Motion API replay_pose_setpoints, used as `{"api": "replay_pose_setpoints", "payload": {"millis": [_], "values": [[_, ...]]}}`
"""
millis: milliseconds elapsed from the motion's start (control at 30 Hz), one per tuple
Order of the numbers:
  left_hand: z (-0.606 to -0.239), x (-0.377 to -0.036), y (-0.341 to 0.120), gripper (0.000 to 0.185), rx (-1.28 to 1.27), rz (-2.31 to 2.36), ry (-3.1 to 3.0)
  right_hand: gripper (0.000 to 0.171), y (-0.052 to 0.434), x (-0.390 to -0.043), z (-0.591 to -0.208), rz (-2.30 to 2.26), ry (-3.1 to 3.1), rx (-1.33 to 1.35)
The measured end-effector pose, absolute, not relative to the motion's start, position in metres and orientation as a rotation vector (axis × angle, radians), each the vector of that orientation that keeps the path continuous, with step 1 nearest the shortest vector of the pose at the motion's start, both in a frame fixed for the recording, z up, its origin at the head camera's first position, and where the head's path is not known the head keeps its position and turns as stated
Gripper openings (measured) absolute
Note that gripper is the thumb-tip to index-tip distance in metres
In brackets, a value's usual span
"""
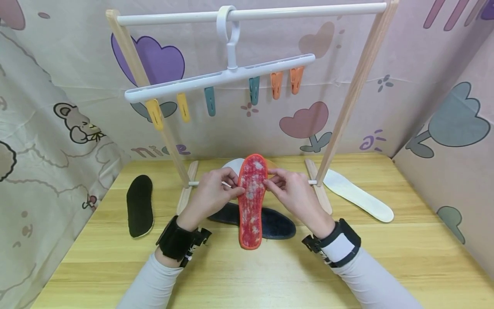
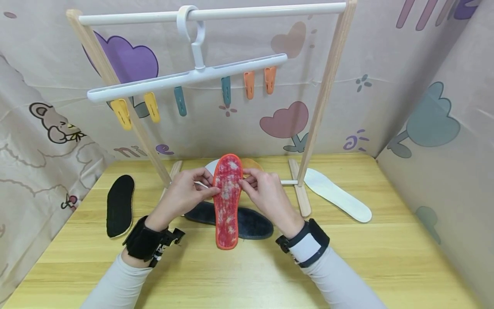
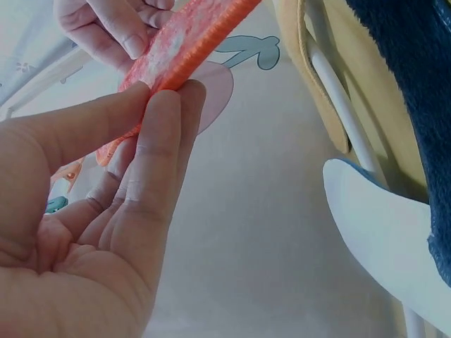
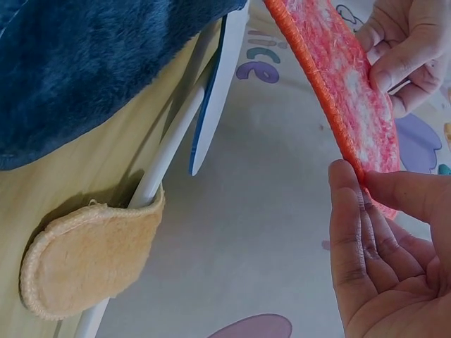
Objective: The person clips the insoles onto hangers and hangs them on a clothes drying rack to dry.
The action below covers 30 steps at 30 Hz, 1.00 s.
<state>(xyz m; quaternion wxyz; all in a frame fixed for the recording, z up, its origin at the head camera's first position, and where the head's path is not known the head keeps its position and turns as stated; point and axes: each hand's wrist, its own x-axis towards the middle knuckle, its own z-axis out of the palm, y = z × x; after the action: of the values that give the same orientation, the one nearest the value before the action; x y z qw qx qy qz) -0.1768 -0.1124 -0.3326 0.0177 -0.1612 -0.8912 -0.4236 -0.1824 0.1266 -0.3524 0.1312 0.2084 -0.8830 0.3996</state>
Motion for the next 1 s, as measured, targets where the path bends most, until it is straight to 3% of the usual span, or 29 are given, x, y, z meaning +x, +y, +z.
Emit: {"api": "replay_pose_setpoints", "payload": {"millis": [1000], "values": [[-0.325,-0.176,-0.126,0.018,-0.492,-1.407,-2.722,0.033,0.113,-0.184,-0.346,1.244,-2.538,0.607]]}}
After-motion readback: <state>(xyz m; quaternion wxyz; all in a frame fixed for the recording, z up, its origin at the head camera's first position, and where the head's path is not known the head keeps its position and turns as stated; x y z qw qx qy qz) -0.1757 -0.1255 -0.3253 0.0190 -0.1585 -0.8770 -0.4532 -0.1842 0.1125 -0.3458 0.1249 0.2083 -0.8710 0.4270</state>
